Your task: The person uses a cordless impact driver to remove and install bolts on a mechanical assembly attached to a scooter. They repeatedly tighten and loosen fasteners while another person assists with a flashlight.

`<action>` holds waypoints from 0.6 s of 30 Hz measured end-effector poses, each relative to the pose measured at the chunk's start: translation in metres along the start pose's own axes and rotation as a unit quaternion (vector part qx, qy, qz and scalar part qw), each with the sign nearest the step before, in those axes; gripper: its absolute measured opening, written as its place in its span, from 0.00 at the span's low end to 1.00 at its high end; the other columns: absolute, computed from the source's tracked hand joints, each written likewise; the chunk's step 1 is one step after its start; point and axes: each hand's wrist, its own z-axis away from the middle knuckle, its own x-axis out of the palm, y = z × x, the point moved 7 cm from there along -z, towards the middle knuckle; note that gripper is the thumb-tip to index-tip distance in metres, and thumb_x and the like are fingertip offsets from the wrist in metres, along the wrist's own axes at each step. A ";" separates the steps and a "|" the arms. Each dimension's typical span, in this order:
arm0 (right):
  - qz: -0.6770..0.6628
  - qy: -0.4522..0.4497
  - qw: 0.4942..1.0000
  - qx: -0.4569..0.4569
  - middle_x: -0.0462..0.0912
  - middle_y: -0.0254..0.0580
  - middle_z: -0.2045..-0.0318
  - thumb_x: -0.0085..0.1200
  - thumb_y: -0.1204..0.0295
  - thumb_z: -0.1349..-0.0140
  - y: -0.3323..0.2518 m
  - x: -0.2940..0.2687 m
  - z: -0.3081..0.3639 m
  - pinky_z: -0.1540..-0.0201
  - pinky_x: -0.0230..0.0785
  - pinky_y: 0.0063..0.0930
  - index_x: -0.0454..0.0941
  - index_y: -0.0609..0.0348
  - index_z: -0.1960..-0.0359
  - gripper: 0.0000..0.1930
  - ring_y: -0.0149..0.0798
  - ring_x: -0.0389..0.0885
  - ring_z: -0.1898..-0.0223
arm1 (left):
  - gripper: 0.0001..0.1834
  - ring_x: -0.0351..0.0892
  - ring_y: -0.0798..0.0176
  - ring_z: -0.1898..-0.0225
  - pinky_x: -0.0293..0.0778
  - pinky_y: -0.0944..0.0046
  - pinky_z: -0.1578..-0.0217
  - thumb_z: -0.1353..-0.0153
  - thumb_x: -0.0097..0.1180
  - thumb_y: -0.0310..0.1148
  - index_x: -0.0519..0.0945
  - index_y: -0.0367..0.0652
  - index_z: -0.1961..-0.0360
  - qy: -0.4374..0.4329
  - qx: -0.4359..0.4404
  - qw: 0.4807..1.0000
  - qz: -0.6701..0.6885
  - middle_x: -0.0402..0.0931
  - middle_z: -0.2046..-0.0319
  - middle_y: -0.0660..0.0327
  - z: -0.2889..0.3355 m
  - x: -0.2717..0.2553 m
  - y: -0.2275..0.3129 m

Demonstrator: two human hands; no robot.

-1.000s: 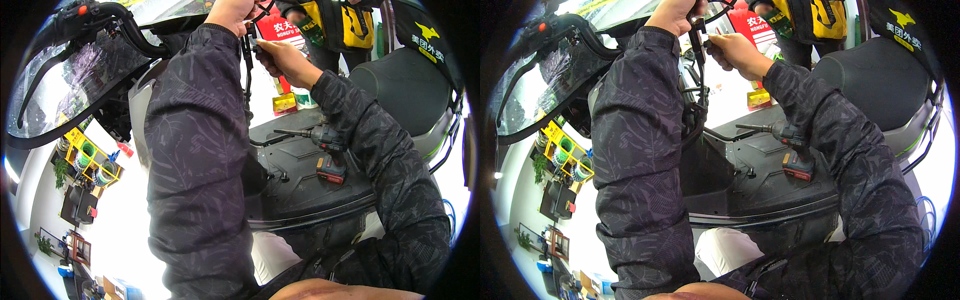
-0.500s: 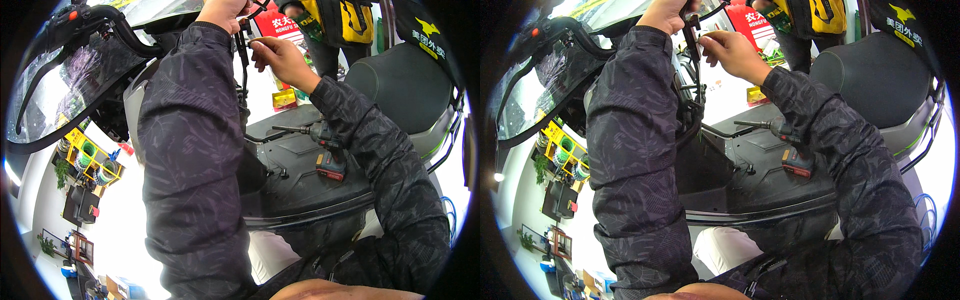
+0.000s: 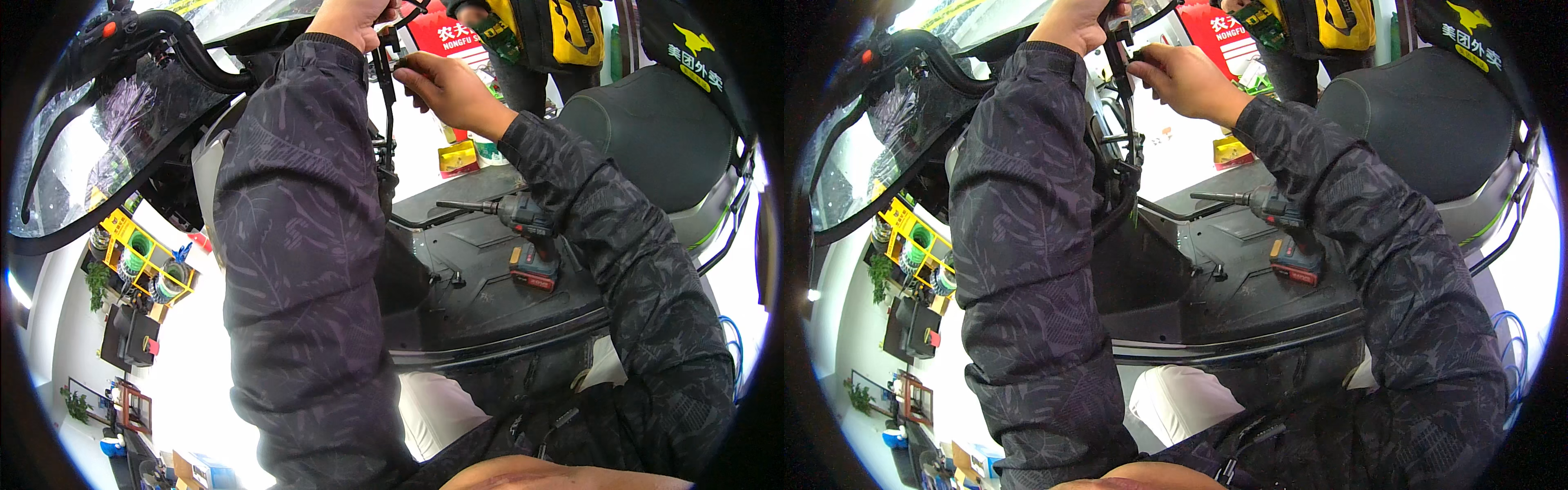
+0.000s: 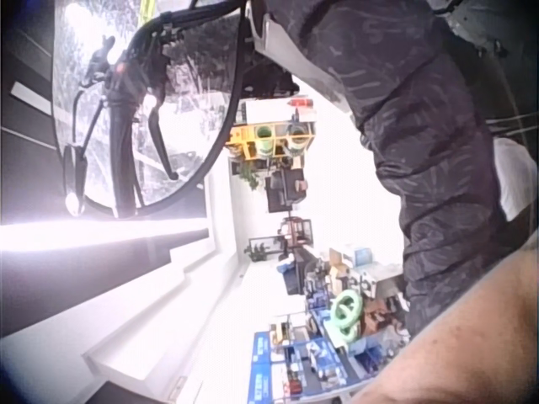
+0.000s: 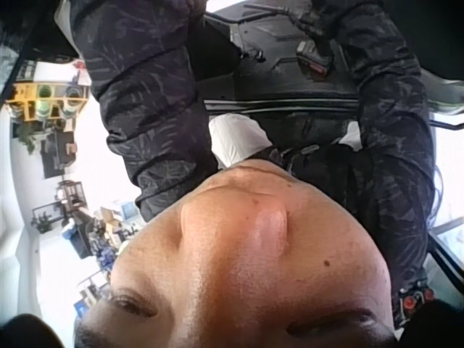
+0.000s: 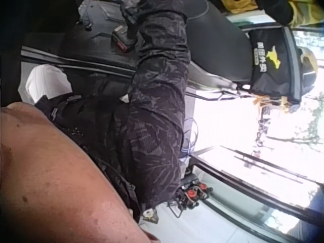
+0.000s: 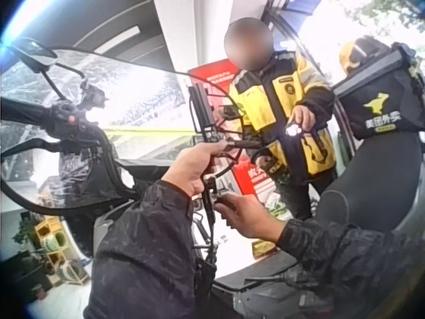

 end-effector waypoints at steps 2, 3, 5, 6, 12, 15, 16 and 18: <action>-0.013 0.000 1.000 0.003 0.82 0.44 0.77 0.50 0.58 0.23 0.002 -0.006 -0.003 0.70 0.74 0.35 0.80 0.64 0.60 0.18 0.40 0.82 0.76 | 0.07 0.65 0.74 0.82 0.62 0.70 0.84 0.34 0.65 0.34 0.87 0.42 0.66 -0.003 0.001 1.000 0.003 0.72 0.81 0.70 -0.002 0.000 0.000; -0.020 0.001 1.000 0.005 0.81 0.45 0.77 0.50 0.58 0.23 0.003 -0.007 -0.004 0.70 0.74 0.36 0.80 0.64 0.61 0.19 0.40 0.82 0.76 | 0.07 0.65 0.74 0.82 0.62 0.70 0.84 0.34 0.65 0.34 0.87 0.42 0.65 -0.001 0.000 1.000 0.012 0.72 0.80 0.70 -0.002 0.000 -0.001; 0.044 -0.016 0.999 0.003 0.81 0.43 0.77 0.43 0.55 0.21 0.002 -0.005 -0.007 0.71 0.73 0.35 0.80 0.64 0.63 0.24 0.39 0.82 0.76 | 0.07 0.66 0.74 0.82 0.63 0.69 0.84 0.33 0.64 0.33 0.86 0.42 0.65 0.003 -0.002 1.000 0.030 0.73 0.80 0.69 0.000 0.000 0.000; 0.048 -0.016 0.998 0.025 0.80 0.42 0.78 0.41 0.55 0.20 0.004 -0.004 -0.009 0.72 0.72 0.35 0.79 0.65 0.65 0.25 0.38 0.81 0.76 | 0.07 0.66 0.74 0.82 0.63 0.69 0.84 0.33 0.64 0.33 0.86 0.41 0.65 -0.003 -0.002 1.000 0.026 0.73 0.80 0.69 0.001 0.002 0.001; -0.447 -0.130 0.832 0.302 0.63 0.27 0.82 0.40 0.56 0.22 0.021 0.030 -0.001 0.77 0.61 0.30 0.70 0.56 0.72 0.22 0.30 0.64 0.82 | 0.07 0.66 0.74 0.82 0.64 0.70 0.83 0.32 0.63 0.33 0.86 0.42 0.65 -0.007 -0.001 1.000 0.020 0.74 0.79 0.69 0.000 0.002 0.000; -0.388 -0.119 0.867 0.289 0.66 0.30 0.81 0.41 0.57 0.22 0.024 0.027 -0.003 0.77 0.63 0.30 0.71 0.58 0.72 0.21 0.31 0.67 0.82 | 0.07 0.67 0.74 0.81 0.64 0.70 0.83 0.32 0.62 0.33 0.86 0.42 0.65 -0.014 0.002 1.000 0.005 0.74 0.79 0.70 -0.007 -0.002 -0.003; -0.344 -0.103 0.892 0.276 0.67 0.31 0.81 0.41 0.58 0.22 0.026 0.024 -0.005 0.76 0.64 0.30 0.71 0.59 0.71 0.21 0.31 0.68 0.81 | 0.07 0.67 0.74 0.81 0.64 0.71 0.83 0.31 0.62 0.33 0.87 0.42 0.65 -0.024 0.001 1.000 0.003 0.74 0.79 0.70 -0.010 -0.003 -0.003; -0.219 -0.084 0.953 0.192 0.72 0.35 0.80 0.41 0.62 0.22 0.022 0.011 -0.009 0.75 0.67 0.29 0.73 0.63 0.67 0.19 0.33 0.73 0.80 | 0.08 0.67 0.75 0.81 0.63 0.71 0.83 0.31 0.61 0.33 0.86 0.43 0.66 -0.030 -0.010 0.999 0.000 0.72 0.80 0.71 -0.011 -0.003 -0.003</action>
